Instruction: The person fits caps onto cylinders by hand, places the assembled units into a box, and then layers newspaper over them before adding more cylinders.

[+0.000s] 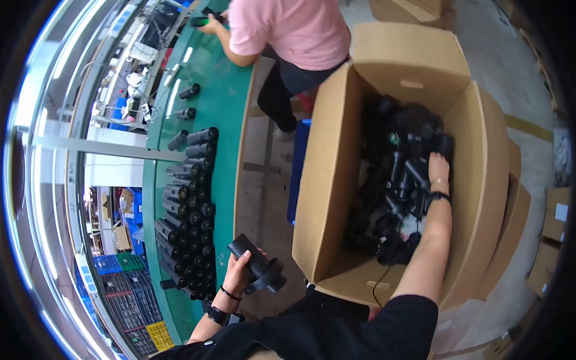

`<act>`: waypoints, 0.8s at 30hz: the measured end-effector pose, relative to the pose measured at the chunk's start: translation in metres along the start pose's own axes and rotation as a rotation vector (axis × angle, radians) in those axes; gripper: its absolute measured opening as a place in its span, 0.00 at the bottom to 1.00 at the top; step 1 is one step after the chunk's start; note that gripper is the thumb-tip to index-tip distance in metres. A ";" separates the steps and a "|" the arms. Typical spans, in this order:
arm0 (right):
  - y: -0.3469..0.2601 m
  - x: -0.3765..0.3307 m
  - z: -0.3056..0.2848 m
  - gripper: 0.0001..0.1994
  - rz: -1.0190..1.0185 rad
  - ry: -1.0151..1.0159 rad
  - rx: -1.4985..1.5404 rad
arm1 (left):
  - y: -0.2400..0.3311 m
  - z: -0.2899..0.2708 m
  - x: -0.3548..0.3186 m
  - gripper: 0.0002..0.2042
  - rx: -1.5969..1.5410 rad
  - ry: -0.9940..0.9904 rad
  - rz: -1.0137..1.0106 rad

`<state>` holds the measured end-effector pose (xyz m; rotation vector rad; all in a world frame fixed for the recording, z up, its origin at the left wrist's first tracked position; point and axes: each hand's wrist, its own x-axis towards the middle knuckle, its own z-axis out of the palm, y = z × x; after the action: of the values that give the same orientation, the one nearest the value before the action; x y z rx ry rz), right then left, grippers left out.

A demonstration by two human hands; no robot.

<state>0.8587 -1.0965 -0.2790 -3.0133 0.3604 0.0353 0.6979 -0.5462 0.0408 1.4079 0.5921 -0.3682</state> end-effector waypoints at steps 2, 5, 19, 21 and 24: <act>-0.007 -0.025 0.002 0.09 0.140 -0.093 0.065 | -0.002 -0.003 -0.001 0.17 -0.015 -0.022 0.018; 0.019 -0.062 0.021 0.24 0.279 -0.438 0.196 | -0.011 0.000 -0.001 0.17 -0.044 -0.045 -0.014; -0.001 -0.046 -0.002 0.23 0.387 -0.109 0.218 | -0.043 -0.035 -0.006 0.17 -0.013 0.068 -0.028; -0.007 -0.021 0.002 0.23 0.352 -0.065 0.212 | -0.044 -0.029 -0.005 0.16 -0.018 0.119 -0.005; 0.019 0.015 0.017 0.29 0.361 -0.074 0.176 | -0.054 -0.031 0.009 0.17 0.057 0.024 -0.025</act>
<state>0.8687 -1.1167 -0.2985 -2.7268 0.8459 0.1352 0.6691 -0.5219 -0.0094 1.4621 0.6231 -0.3908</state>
